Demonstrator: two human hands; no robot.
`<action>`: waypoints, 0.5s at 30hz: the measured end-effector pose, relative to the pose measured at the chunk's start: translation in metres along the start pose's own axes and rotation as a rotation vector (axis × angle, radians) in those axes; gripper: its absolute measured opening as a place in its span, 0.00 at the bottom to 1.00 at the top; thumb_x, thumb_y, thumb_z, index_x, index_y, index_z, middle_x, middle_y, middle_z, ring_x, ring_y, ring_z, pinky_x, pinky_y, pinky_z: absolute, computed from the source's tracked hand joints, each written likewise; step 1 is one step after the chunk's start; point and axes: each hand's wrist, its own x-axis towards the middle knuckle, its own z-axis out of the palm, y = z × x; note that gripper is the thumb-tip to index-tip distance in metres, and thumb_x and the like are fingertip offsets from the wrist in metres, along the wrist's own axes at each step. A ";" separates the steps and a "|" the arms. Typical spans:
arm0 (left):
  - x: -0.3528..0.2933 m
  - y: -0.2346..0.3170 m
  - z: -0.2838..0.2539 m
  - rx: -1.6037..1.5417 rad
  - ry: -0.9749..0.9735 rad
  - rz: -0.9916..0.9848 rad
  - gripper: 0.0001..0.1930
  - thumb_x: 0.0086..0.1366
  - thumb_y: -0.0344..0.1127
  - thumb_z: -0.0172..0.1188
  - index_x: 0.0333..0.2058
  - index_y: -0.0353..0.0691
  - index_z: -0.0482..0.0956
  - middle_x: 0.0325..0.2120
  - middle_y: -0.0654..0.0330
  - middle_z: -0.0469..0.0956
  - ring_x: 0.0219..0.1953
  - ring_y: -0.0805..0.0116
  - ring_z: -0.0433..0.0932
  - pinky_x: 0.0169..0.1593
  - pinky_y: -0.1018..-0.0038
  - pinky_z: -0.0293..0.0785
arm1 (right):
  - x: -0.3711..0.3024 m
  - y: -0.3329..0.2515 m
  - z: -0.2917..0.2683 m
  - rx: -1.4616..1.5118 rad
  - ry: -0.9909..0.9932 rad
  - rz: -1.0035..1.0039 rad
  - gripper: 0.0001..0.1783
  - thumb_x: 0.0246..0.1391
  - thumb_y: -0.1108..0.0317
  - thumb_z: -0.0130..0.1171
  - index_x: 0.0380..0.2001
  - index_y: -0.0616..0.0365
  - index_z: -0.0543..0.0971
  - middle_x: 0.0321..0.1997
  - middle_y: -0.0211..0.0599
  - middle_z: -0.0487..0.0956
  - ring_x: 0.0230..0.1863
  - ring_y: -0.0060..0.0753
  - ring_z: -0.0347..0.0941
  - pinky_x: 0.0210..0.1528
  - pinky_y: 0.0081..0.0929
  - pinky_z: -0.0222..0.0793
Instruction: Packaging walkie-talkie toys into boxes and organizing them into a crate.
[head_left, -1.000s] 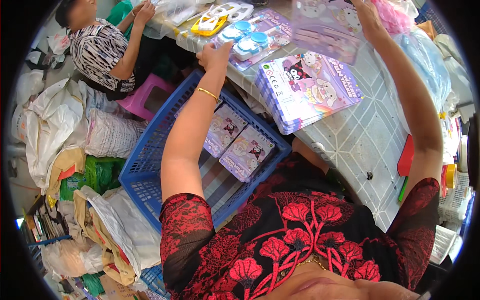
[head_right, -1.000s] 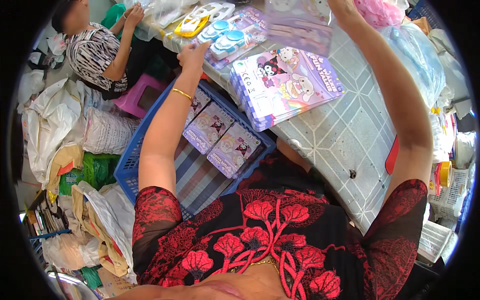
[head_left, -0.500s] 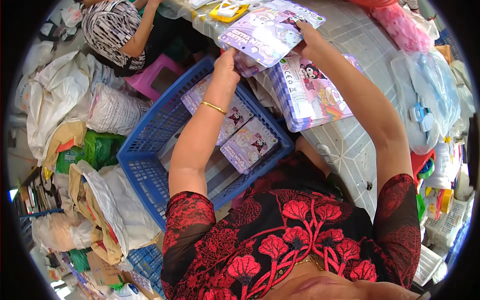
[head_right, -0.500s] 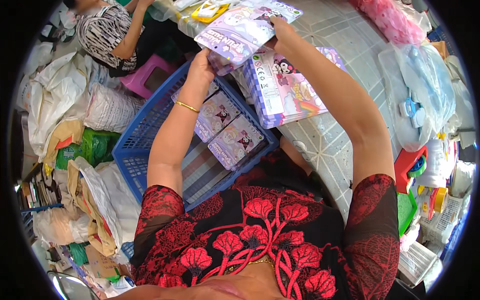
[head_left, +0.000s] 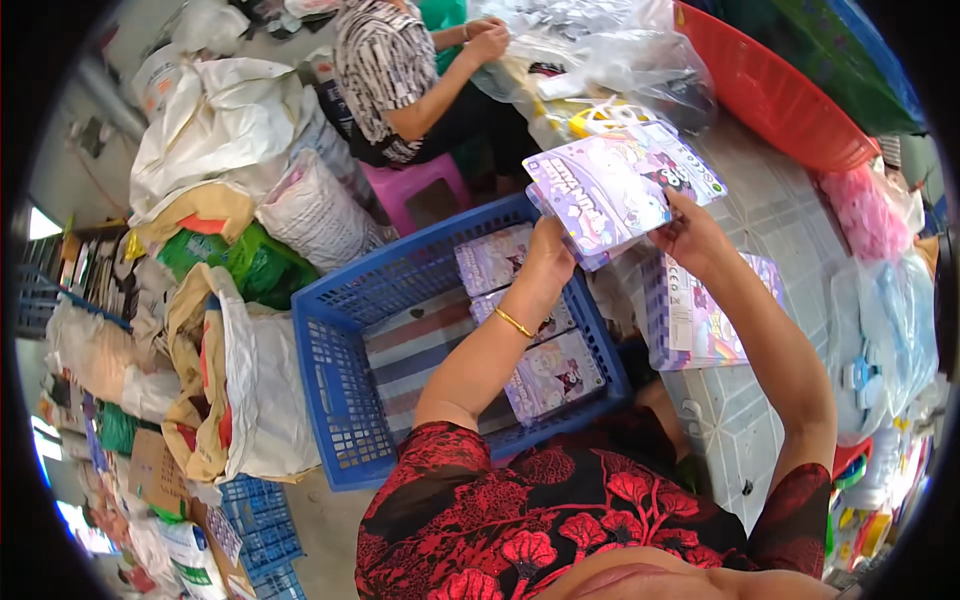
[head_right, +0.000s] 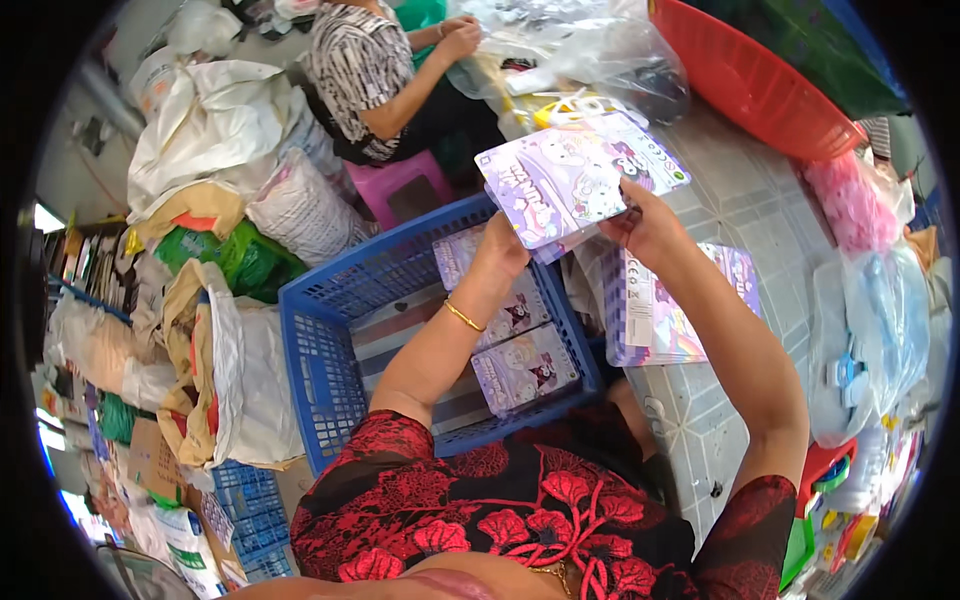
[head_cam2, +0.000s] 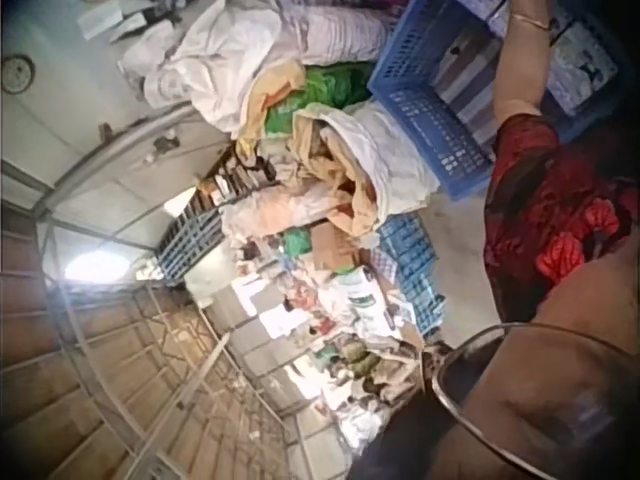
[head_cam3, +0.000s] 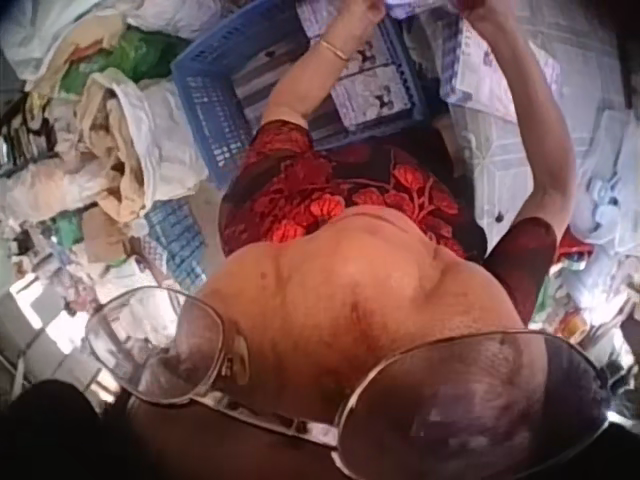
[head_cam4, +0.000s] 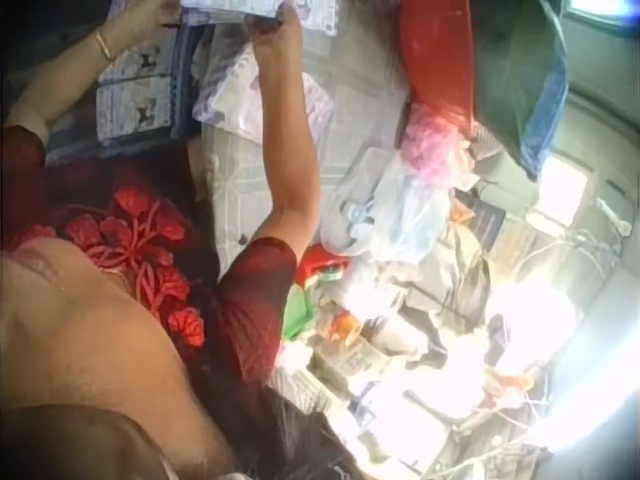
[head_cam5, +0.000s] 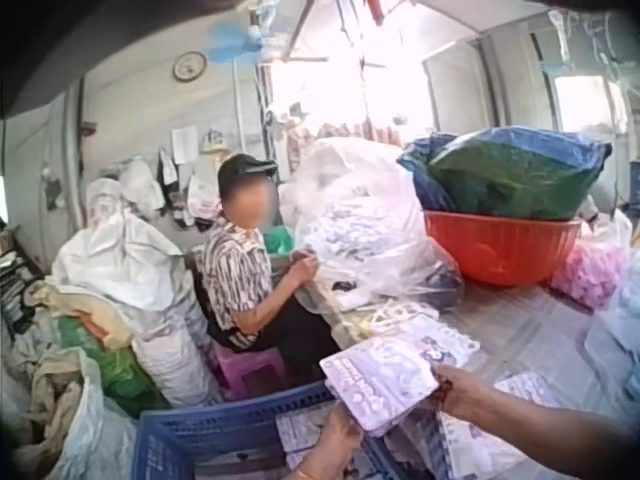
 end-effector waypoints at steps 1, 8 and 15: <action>-0.008 0.008 0.001 0.032 -0.009 0.034 0.20 0.63 0.28 0.46 0.54 0.35 0.69 0.50 0.54 0.76 0.51 0.60 0.76 0.55 0.64 0.73 | -0.005 0.001 0.005 -0.028 -0.055 0.010 0.17 0.55 0.53 0.62 0.39 0.53 0.76 0.34 0.30 0.78 0.36 0.27 0.75 0.38 0.27 0.76; -0.045 0.044 -0.032 0.065 0.025 0.063 0.19 0.64 0.33 0.52 0.52 0.32 0.71 0.50 0.54 0.76 0.51 0.62 0.76 0.55 0.66 0.72 | -0.038 0.026 0.048 -0.063 -0.174 0.144 0.20 0.57 0.54 0.60 0.44 0.58 0.74 0.37 0.41 0.79 0.37 0.34 0.77 0.38 0.31 0.78; -0.073 0.063 -0.043 0.022 0.080 -0.009 0.19 0.64 0.35 0.56 0.52 0.34 0.72 0.48 0.54 0.77 0.49 0.60 0.77 0.54 0.64 0.74 | -0.053 0.042 0.046 -0.149 -0.333 0.227 0.21 0.60 0.52 0.54 0.47 0.57 0.72 0.41 0.39 0.77 0.42 0.33 0.76 0.45 0.31 0.76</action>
